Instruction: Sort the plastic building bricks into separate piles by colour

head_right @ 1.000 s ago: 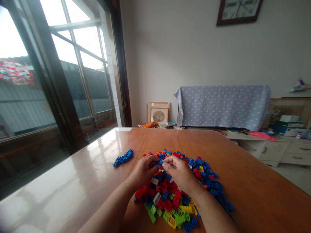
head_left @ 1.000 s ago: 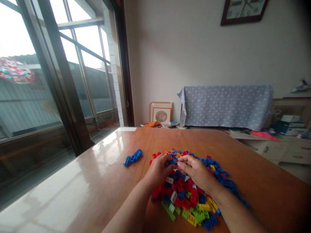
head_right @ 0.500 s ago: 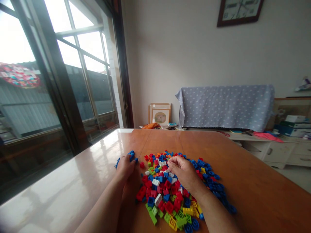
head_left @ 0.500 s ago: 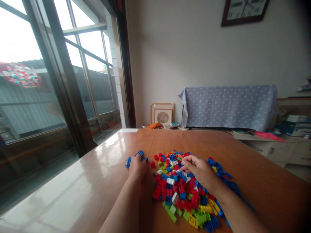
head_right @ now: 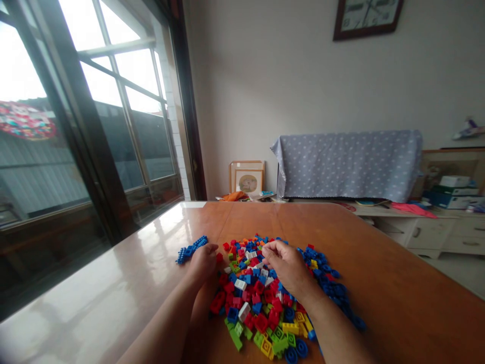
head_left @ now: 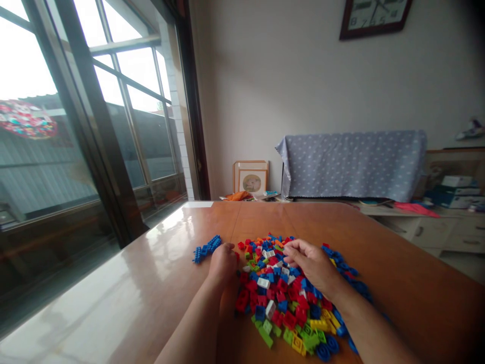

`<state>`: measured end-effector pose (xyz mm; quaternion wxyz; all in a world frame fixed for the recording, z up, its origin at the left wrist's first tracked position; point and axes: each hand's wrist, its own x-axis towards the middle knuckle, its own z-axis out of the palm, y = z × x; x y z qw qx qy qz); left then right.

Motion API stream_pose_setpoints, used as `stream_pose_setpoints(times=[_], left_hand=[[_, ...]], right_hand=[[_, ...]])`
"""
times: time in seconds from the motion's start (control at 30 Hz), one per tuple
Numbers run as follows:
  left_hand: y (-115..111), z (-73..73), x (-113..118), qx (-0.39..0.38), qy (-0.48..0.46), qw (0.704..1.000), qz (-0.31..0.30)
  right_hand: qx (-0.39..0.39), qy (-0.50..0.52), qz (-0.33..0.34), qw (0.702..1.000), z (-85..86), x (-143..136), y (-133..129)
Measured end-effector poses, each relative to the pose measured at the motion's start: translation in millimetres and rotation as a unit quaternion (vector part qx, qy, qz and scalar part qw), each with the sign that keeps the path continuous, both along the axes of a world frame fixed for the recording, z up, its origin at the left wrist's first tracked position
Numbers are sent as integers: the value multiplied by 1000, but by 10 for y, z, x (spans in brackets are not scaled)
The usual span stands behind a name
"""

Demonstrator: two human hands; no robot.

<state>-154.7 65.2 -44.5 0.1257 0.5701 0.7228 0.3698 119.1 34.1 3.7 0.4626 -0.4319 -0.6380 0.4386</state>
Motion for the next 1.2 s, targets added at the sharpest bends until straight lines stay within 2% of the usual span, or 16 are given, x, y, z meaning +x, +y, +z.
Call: stream_pose_setpoints(times=[0.1, 0.37, 0.57, 0.67, 0.77, 0.87, 1.0, 1.1, 1.2], left_hand=[[4, -21, -18, -13, -4, 1000, -6], [44, -40, -112, 1, 37, 999, 31], [8, 28, -84, 13, 43, 999, 26], [-23, 81, 16, 21, 28, 999, -19], [-93, 142, 160, 23, 12, 996, -84], [-212, 229, 292, 34, -26, 986, -163], [-393, 346, 389, 23, -76, 955, -286], [-479, 374, 419, -28, -63, 941, -332], [-487, 329, 444, -53, -44, 932, -356]], right_hand=[[-7, -2, -8, 1000, 36, -8, -24], [-7, -3, -15, 1000, 55, -7, -33], [-2, 5, -31, 999, 27, 83, 27], [-1, -2, -46, 999, 36, 129, 53], [18, -51, -51, 997, 26, 187, 87], [61, -134, -11, 989, -28, 284, 126], [105, -254, 33, 961, -142, 429, 157], [100, -285, 37, 953, -213, 481, 181], [103, -294, 22, 950, -243, 478, 223]])
